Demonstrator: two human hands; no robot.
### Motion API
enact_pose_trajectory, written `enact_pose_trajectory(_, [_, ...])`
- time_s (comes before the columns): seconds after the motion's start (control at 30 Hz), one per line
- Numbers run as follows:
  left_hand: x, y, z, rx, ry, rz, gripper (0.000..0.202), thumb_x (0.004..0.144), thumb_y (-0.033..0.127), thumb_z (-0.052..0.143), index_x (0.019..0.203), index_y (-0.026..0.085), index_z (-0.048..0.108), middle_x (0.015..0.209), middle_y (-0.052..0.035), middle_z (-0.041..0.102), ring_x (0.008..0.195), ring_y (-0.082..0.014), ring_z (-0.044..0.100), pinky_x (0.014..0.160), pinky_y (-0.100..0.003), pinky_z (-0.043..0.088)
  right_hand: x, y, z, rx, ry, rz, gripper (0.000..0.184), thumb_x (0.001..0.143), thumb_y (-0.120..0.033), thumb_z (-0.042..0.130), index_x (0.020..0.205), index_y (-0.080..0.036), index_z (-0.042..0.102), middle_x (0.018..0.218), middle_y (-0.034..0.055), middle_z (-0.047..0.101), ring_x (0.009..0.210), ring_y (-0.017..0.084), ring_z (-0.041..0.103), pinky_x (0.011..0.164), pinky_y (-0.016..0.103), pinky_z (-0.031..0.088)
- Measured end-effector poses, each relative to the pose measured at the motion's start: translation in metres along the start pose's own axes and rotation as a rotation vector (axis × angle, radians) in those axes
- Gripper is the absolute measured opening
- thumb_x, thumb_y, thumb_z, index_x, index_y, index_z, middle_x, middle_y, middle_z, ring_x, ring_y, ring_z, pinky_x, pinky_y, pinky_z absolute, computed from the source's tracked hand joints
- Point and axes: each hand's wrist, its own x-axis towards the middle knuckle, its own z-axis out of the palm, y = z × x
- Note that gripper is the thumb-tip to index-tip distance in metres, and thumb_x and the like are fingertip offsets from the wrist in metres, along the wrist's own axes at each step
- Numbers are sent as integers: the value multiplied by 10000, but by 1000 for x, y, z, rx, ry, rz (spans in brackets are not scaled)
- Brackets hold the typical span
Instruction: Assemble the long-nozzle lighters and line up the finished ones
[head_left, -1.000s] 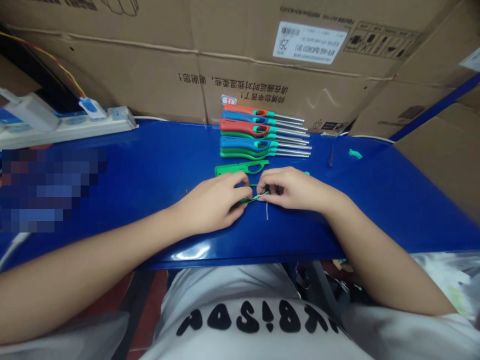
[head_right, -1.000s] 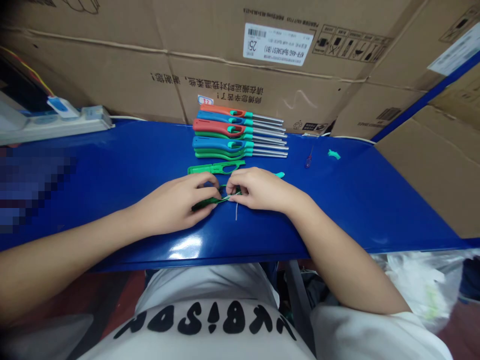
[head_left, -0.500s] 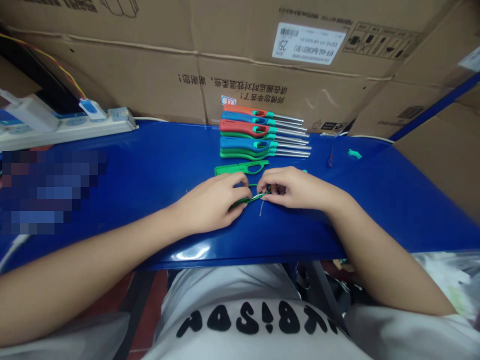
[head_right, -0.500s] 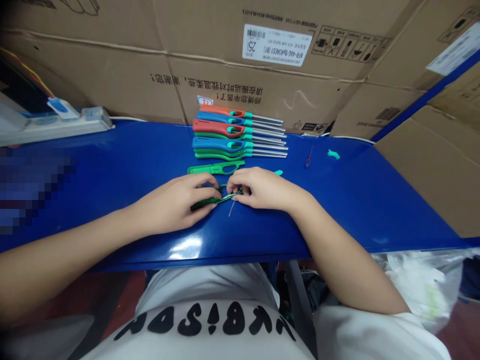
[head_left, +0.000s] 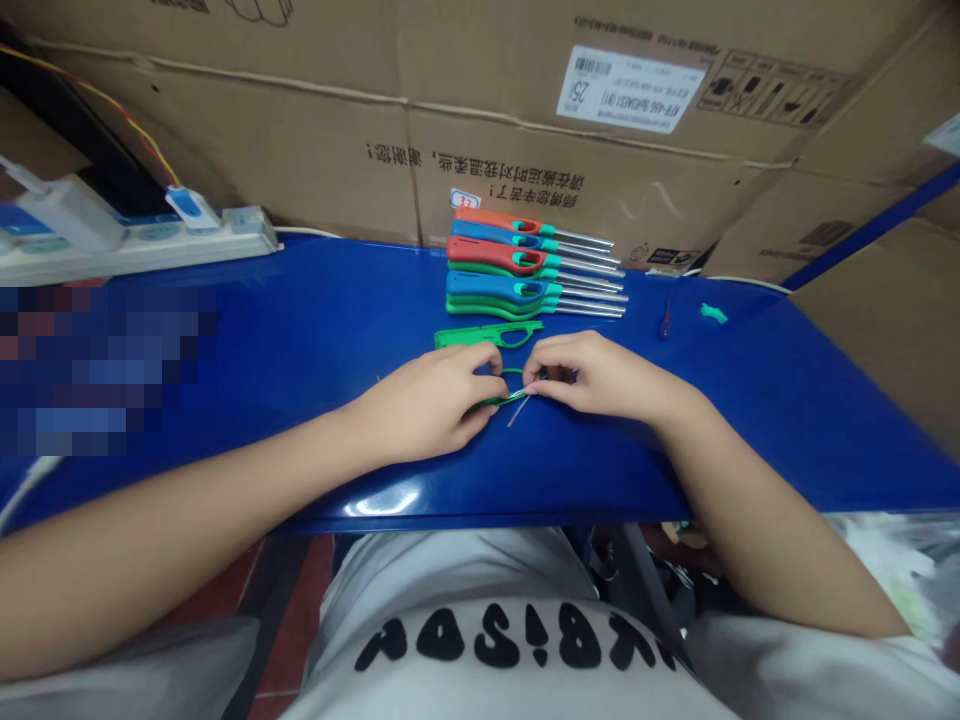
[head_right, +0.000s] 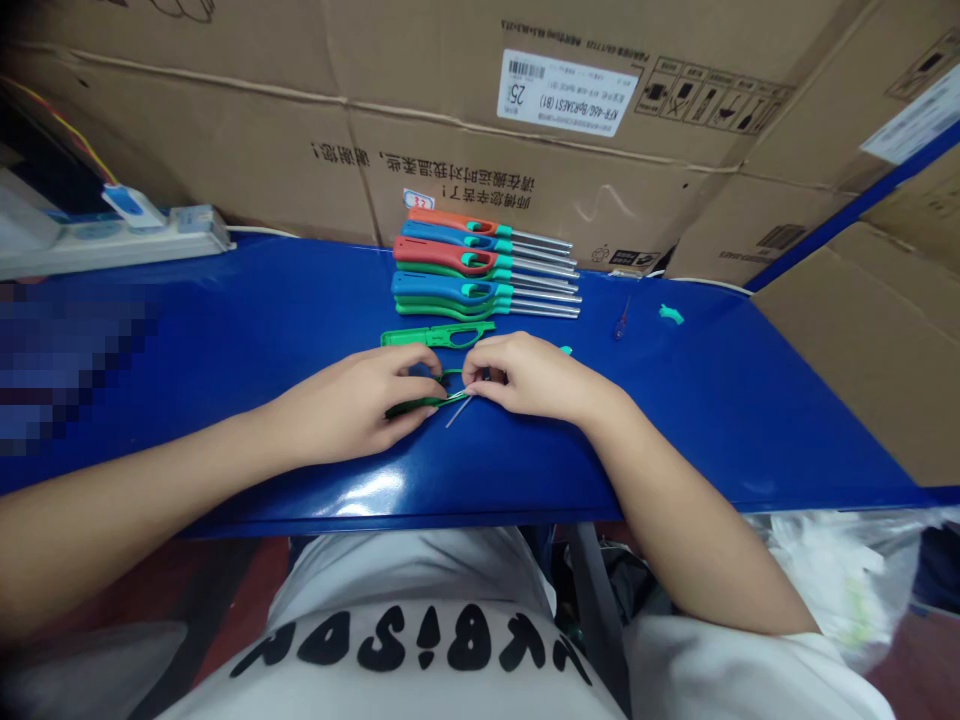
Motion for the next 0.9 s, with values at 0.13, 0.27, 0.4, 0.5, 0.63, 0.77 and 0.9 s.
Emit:
enact_pose_trajectory(0.13, [0, -1, 0, 11, 3, 10, 234, 972, 214, 559, 1096, 193, 756, 1199, -109, 626, 1035, -254, 666, 916, -393, 550, 1, -1, 1, -28, 1, -10, 95, 913, -152, 615, 911, -184, 705, 911, 45, 733, 794, 157, 635, 702, 262, 447])
enact_pose_trajectory(0.27, [0, 0, 0, 21, 9, -1, 232, 972, 218, 560, 1091, 193, 758, 1214, -108, 624, 1031, -250, 666, 914, -390, 550, 2, -1, 1, -11, -5, -43, 123, 932, -159, 603, 910, -177, 723, 922, 54, 730, 824, 166, 654, 738, 276, 466])
enact_pose_trajectory(0.4, [0, 1, -1, 13, 9, -17, 228, 967, 219, 567, 1087, 205, 760, 1227, -104, 621, 1028, -246, 666, 915, -390, 550, 0, -4, -3, 17, -21, -61, 153, 951, -198, 605, 895, -182, 746, 930, 61, 747, 834, 172, 675, 777, 289, 490])
enact_pose_trajectory(0.5, [0, 0, -1, -3, 11, -26, 212, 962, 220, 576, 1081, 195, 749, 1219, -101, 627, 1011, -242, 672, 899, -381, 554, -2, -8, -6, -11, -45, -48, 152, 951, -223, 617, 900, -184, 755, 939, 62, 753, 819, 171, 673, 764, 290, 484])
enact_pose_trajectory(0.63, [0, -1, -1, 1, 12, -28, 198, 961, 225, 580, 1089, 186, 725, 1227, -102, 629, 1003, -246, 676, 875, -380, 561, -2, -9, -5, -27, -53, -10, 114, 923, -255, 663, 956, -171, 732, 929, 51, 721, 698, 134, 609, 648, 265, 446])
enact_pose_trajectory(0.77, [0, -2, 0, 16, 22, -14, 187, 965, 222, 579, 1073, 188, 729, 1229, -99, 628, 1004, -245, 679, 890, -385, 559, -2, -5, -1, 3, -36, -28, 127, 908, -204, 660, 1023, -162, 697, 966, 44, 701, 688, 116, 588, 638, 250, 447])
enact_pose_trajectory(0.9, [0, -2, 1, 17, 19, 3, 196, 973, 222, 565, 1075, 185, 728, 1221, -101, 630, 1038, -253, 672, 911, -395, 554, -2, -2, 0, 19, -40, -50, 125, 920, -196, 645, 1031, -173, 696, 985, 39, 686, 701, 111, 586, 651, 244, 450])
